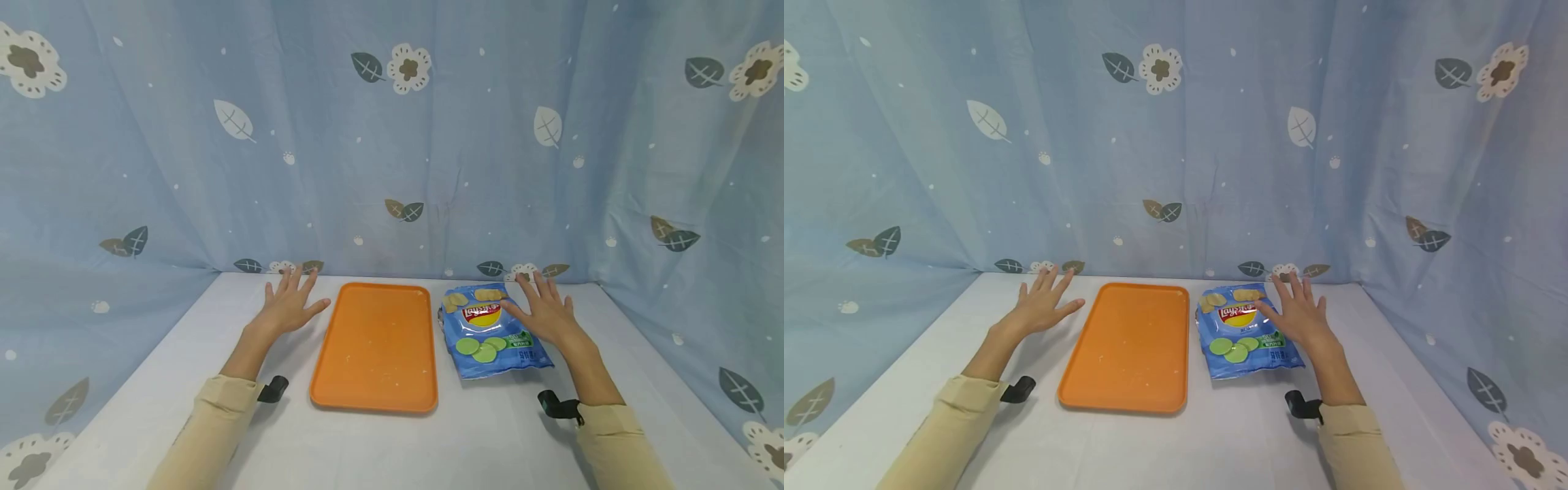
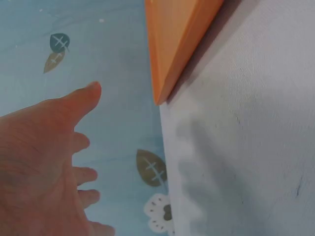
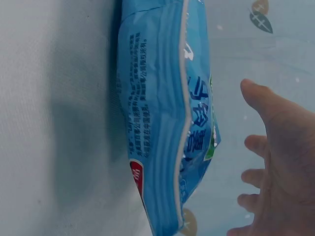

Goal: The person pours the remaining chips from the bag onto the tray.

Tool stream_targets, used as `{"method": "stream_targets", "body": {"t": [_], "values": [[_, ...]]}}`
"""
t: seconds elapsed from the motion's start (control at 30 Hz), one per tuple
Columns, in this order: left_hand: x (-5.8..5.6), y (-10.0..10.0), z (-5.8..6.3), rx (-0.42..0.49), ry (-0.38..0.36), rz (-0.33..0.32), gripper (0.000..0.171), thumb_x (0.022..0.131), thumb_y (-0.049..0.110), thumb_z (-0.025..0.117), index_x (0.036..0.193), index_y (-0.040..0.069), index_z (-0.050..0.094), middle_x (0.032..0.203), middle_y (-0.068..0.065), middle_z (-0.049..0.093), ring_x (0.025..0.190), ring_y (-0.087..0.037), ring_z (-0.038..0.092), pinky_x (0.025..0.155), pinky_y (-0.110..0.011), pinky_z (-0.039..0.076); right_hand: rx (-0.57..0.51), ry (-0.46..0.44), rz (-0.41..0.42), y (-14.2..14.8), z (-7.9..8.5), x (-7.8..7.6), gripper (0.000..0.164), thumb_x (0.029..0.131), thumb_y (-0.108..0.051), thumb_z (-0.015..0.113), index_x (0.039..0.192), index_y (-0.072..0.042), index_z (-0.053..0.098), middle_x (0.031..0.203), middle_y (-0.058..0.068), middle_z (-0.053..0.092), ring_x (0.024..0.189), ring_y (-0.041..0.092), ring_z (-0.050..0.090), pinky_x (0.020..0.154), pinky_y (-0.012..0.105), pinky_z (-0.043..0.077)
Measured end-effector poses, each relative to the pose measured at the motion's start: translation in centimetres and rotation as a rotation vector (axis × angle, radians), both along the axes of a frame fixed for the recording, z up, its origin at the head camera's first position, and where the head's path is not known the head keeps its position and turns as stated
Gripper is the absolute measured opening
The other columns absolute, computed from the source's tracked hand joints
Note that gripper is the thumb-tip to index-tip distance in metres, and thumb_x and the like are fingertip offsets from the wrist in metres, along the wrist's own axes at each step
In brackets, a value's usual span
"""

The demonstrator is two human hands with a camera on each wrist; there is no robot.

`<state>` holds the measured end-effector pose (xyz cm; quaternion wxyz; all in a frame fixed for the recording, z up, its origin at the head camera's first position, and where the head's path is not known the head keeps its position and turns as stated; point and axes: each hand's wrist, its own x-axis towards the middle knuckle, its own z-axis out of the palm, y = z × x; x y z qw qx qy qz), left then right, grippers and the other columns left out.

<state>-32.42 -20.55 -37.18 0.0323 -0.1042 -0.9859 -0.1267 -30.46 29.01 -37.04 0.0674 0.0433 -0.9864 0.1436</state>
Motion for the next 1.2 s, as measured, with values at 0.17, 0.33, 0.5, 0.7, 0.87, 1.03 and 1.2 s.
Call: {"method": "stream_targets", "body": {"t": [0.17, 0.33, 0.5, 0.7, 0.87, 1.03, 1.2], "values": [[0.1, 0.2, -0.2, 0.058, -0.001, -0.025, 0.080, 0.098, 0.047, 0.051, 0.158, 0.009, 0.013, 0.162, -0.027, 0.000, 0.149, -0.048, -0.003, 0.113, -0.076, 0.004, -0.001, -0.008, 0.003, -0.1, -0.3, -0.1, 0.085, 0.094, -0.058, 0.048, 0.156, -0.009, 0.017, 0.161, 0.030, 0.002, 0.146, 0.054, 0.000, 0.108, 0.080, 0.002], [-0.1, 0.2, -0.3, 0.104, 0.008, -0.054, 0.078, 0.098, 0.042, 0.054, 0.157, 0.008, 0.017, 0.161, -0.029, 0.006, 0.147, -0.051, 0.007, 0.112, -0.075, 0.014, -0.010, -0.006, 0.023, -0.2, -0.2, -0.2, 0.083, 0.095, -0.055, 0.049, 0.156, -0.007, 0.018, 0.159, 0.032, 0.006, 0.143, 0.058, 0.010, 0.108, 0.080, 0.011], [-0.5, 0.3, -0.5, 0.176, -0.018, -0.100, 0.072, 0.098, 0.037, 0.056, 0.155, 0.005, 0.025, 0.156, -0.032, 0.024, 0.142, -0.052, 0.025, 0.111, -0.070, 0.027, -0.056, -0.030, 0.051, -0.5, 0.1, -0.3, 0.081, 0.095, -0.051, 0.053, 0.155, -0.007, 0.021, 0.157, 0.033, 0.014, 0.140, 0.059, 0.019, 0.104, 0.080, 0.021], [-1.1, 0.7, -0.6, 0.259, -0.085, -0.133, 0.059, 0.097, 0.027, 0.058, 0.148, 0.002, 0.040, 0.138, -0.031, 0.050, 0.122, -0.044, 0.054, 0.098, -0.055, 0.050, -0.122, -0.079, 0.077, -0.4, -0.1, -0.2, 0.076, 0.096, -0.047, 0.054, 0.152, -0.003, 0.028, 0.150, 0.036, 0.030, 0.130, 0.055, 0.041, 0.099, 0.071, 0.041], [-1.4, 0.8, -1.0, 0.351, -0.159, -0.129, 0.051, 0.096, 0.017, 0.061, 0.141, -0.001, 0.047, 0.124, -0.031, 0.058, 0.096, -0.034, 0.068, 0.074, -0.039, 0.061, -0.167, -0.090, 0.086, 0.0, -0.8, -0.5, 0.072, 0.097, -0.045, 0.055, 0.149, 0.000, 0.034, 0.142, 0.035, 0.044, 0.119, 0.051, 0.054, 0.094, 0.059, 0.052], [-1.4, 0.8, -1.3, 0.461, -0.238, -0.113, 0.047, 0.095, 0.011, 0.061, 0.137, -0.004, 0.049, 0.116, -0.029, 0.061, 0.083, -0.029, 0.070, 0.067, -0.036, 0.062, -0.221, -0.067, 0.067, 0.5, -1.5, -0.8, 0.068, 0.096, -0.045, 0.058, 0.147, -0.004, 0.040, 0.136, 0.033, 0.051, 0.116, 0.048, 0.057, 0.090, 0.054, 0.056], [-1.2, 1.0, -2.2, 0.497, -0.296, -0.095, 0.045, 0.093, 0.007, 0.060, 0.136, -0.003, 0.051, 0.108, -0.023, 0.064, 0.078, -0.023, 0.068, 0.063, -0.034, 0.062, -0.275, -0.053, 0.089, 1.0, -2.0, -0.5, 0.059, 0.095, -0.042, 0.060, 0.141, -0.005, 0.049, 0.135, 0.030, 0.053, 0.118, 0.047, 0.056, 0.091, 0.054, 0.056]]}}
